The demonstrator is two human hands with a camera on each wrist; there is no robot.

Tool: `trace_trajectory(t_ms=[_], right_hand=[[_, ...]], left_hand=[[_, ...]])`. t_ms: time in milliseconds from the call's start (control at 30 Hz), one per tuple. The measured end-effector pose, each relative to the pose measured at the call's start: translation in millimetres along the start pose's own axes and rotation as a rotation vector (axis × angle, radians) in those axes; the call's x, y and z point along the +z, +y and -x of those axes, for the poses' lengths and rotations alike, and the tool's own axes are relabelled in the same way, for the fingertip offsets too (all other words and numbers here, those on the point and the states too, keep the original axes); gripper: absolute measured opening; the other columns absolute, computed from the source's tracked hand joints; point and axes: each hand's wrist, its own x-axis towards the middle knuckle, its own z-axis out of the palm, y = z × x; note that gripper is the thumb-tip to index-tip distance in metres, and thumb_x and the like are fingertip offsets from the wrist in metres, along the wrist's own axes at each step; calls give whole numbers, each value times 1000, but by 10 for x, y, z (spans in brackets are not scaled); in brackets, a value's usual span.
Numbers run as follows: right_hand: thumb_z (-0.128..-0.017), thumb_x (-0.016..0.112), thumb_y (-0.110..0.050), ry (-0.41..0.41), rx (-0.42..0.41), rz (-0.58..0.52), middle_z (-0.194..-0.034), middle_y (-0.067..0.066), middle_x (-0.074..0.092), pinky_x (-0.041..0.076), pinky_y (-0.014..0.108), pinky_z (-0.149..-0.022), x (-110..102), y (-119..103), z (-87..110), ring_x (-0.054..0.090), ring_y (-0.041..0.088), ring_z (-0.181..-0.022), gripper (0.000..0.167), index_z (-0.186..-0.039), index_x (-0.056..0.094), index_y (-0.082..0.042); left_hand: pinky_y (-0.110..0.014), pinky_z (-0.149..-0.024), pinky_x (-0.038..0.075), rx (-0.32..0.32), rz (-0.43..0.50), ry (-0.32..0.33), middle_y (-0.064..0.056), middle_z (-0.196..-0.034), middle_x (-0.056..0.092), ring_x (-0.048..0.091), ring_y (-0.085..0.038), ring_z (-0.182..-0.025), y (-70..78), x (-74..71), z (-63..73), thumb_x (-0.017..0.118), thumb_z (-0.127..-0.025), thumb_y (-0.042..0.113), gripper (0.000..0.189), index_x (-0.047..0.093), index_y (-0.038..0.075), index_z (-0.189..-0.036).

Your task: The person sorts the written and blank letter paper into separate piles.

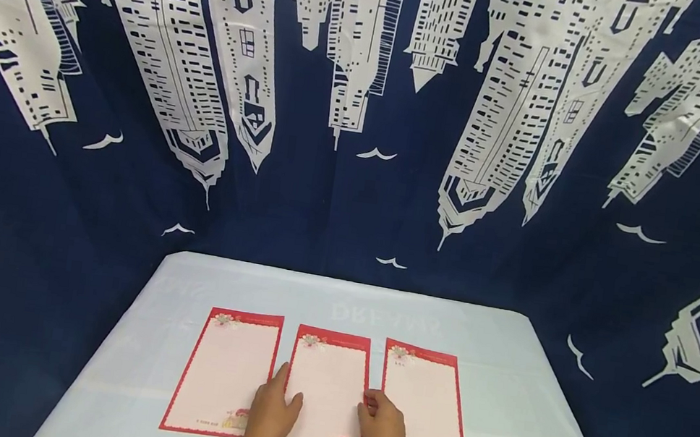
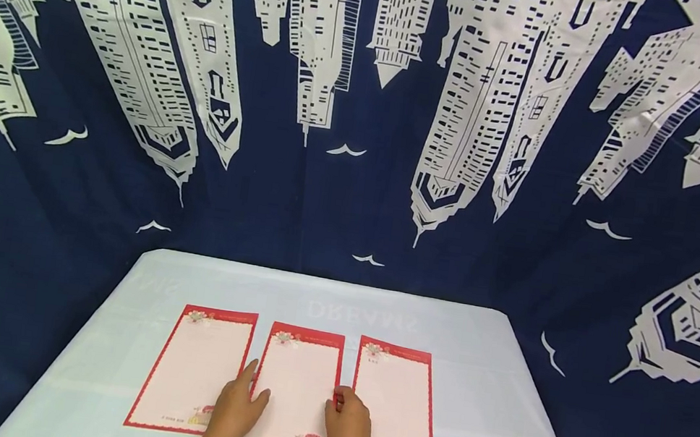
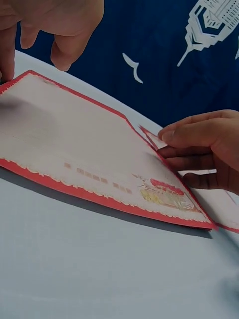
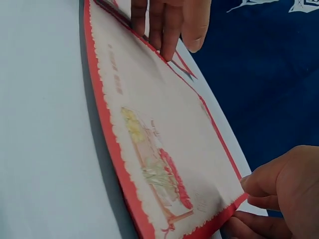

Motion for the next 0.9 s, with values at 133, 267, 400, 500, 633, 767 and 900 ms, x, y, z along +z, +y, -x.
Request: trace_trajectory(t_ms=[133, 267, 400, 500, 633, 767, 900], right_hand=[[-89, 73, -11, 18, -17, 35, -102, 11, 74, 57, 45, -80, 15, -5, 29, 71, 24, -89, 27, -113, 72, 1], [-87, 74, -10, 54, -81, 87, -101, 11, 74, 57, 46, -80, 29, 19, 58, 71, 24, -88, 27, -112, 72, 0], [-85, 76, -5, 96, -131, 101, -100, 9, 73, 57, 43, -77, 31, 43, 75, 70, 21, -85, 27, -111, 73, -2], [-83, 76, 0, 115, -133, 52, -101, 6, 72, 56, 35, -73, 29, 64, 72, 66, 15, -82, 29, -112, 73, -5], [-82, 74, 8, 124, -144, -63, -102, 5, 72, 55, 26, -68, 26, 90, 50, 64, 11, -79, 36, -116, 70, -3], [-82, 73, 8, 97, -100, -194, -99, 6, 72, 57, 25, -70, 29, 89, 24, 68, 14, -81, 43, -125, 64, 3], [-84, 73, 5, 42, -8, -316, -96, 5, 71, 56, 24, -71, 24, 72, 6, 69, 16, -83, 43, -126, 64, 5]], left_hand=[[-62, -94, 48, 27, -6, -1, -29, -131, 61, 59, -50, -114, 14, 1, 29, 76, -85, 8, 61, 53, -11, -138], [-61, -97, 46, 56, -13, 0, -30, -133, 60, 57, -50, -120, 14, 6, 56, 76, -84, 5, 60, 53, -11, -137], [-60, -99, 46, 91, -8, 31, -31, -132, 60, 57, -49, -121, 8, 15, 79, 76, -80, -5, 61, 53, -11, -137], [-54, -93, 51, 109, 3, 90, -26, -126, 64, 63, -42, -112, 2, 25, 80, 74, -78, -12, 59, 57, -9, -134], [-37, -76, 54, 111, 60, 151, -15, -109, 68, 63, -23, -87, -7, 11, 46, 70, -79, -17, 51, 61, -8, -128], [-29, -69, 53, 76, 151, 132, -11, -99, 66, 61, -17, -78, -36, -59, 4, 65, -80, -18, 43, 63, -12, -123], [-28, -68, 55, 7, 260, 79, -14, -98, 67, 67, -22, -81, -79, -166, -25, 63, -81, -17, 41, 62, -16, -121]])
